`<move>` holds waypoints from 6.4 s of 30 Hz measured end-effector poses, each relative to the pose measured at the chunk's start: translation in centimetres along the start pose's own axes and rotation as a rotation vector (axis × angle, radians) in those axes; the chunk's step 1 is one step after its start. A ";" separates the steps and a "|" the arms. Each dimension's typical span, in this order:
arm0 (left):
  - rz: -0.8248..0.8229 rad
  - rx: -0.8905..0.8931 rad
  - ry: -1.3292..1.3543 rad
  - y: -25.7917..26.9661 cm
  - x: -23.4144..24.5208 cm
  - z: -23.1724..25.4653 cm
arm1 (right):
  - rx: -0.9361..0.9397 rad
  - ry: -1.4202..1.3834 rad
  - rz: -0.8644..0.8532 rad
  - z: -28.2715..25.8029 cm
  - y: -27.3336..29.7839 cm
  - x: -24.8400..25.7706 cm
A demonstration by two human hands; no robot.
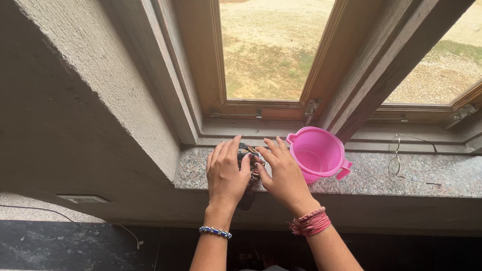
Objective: The person wets a floral cloth in a pink bowl on the windowsill, then wipes a wooden door with the damp cloth. The person cleans the door surface and the handle area using circular and back-and-forth motions.
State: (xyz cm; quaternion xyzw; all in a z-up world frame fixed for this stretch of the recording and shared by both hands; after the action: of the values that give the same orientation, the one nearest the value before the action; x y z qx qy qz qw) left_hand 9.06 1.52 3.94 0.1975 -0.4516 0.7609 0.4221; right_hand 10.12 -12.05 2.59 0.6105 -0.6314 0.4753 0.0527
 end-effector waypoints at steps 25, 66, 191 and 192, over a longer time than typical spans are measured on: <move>0.019 0.006 -0.010 -0.8 -0.5 -0.8 | 0.007 0.015 0.004 0.7 -0.7 -1.3; -0.307 0.347 -0.072 0.2 -11.4 -15.6 | -0.060 0.071 -0.295 7.3 -2.2 -14.7; -0.637 -0.282 0.129 -0.8 -21.1 8.6 | -0.015 0.284 -0.440 23.8 -1.4 -5.8; -0.622 -0.289 0.127 -0.8 -21.2 8.5 | 0.016 0.287 -0.430 23.7 -1.5 -6.1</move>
State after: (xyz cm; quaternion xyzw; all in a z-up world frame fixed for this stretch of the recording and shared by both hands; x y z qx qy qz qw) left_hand 21.01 -15.40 -5.67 0.2161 -0.4458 0.5347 0.6846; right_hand 25.06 -23.09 -13.39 0.6573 -0.4695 0.5399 0.2368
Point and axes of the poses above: each hand's wrist, its own y-axis away from the middle knuckle, its own x-axis out of the back of the hand, z = x × y, the point moved 10 cm from there along -y, towards the middle knuckle, and after that the axes turned 10 degrees about z, right-handed, at the moved point
